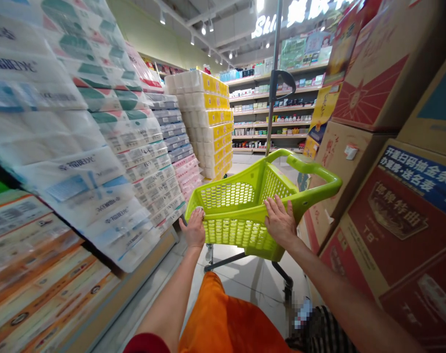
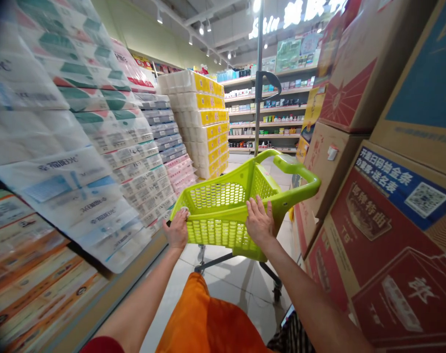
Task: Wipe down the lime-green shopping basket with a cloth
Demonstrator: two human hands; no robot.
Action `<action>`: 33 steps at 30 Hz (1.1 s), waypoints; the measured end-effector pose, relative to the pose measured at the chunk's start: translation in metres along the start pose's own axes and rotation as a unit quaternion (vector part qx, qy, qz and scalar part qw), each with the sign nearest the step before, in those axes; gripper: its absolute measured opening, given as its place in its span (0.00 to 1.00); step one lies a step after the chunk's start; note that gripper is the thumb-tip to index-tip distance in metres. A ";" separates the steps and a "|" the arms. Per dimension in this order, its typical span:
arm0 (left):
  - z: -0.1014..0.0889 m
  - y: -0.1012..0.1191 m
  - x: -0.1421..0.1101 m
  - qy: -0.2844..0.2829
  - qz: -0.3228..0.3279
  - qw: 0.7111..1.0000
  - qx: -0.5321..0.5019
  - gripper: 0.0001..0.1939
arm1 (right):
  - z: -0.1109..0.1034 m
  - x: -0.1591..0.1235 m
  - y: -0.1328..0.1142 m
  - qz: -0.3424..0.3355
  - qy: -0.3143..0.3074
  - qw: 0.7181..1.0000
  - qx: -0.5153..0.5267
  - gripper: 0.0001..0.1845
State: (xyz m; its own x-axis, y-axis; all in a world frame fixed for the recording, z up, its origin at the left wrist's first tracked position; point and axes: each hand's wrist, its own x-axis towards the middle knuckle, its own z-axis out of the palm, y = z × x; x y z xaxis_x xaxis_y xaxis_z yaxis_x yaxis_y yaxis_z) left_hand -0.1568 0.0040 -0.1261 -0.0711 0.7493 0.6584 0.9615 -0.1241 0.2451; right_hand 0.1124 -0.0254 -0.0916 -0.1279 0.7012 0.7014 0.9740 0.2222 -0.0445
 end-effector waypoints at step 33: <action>0.029 0.061 -0.010 0.028 0.051 0.996 -0.061 0.23 | 0.005 -0.007 0.003 -0.030 0.038 0.998 -0.032 0.24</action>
State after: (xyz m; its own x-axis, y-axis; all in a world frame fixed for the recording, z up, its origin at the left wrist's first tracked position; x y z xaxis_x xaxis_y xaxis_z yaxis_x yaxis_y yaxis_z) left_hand -0.0893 0.0077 -0.1384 0.0072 0.6923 0.7216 0.9254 -0.2781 0.2576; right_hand 0.1155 -0.0261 -0.0997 -0.1744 0.6335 0.7538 0.9752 0.2171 0.0432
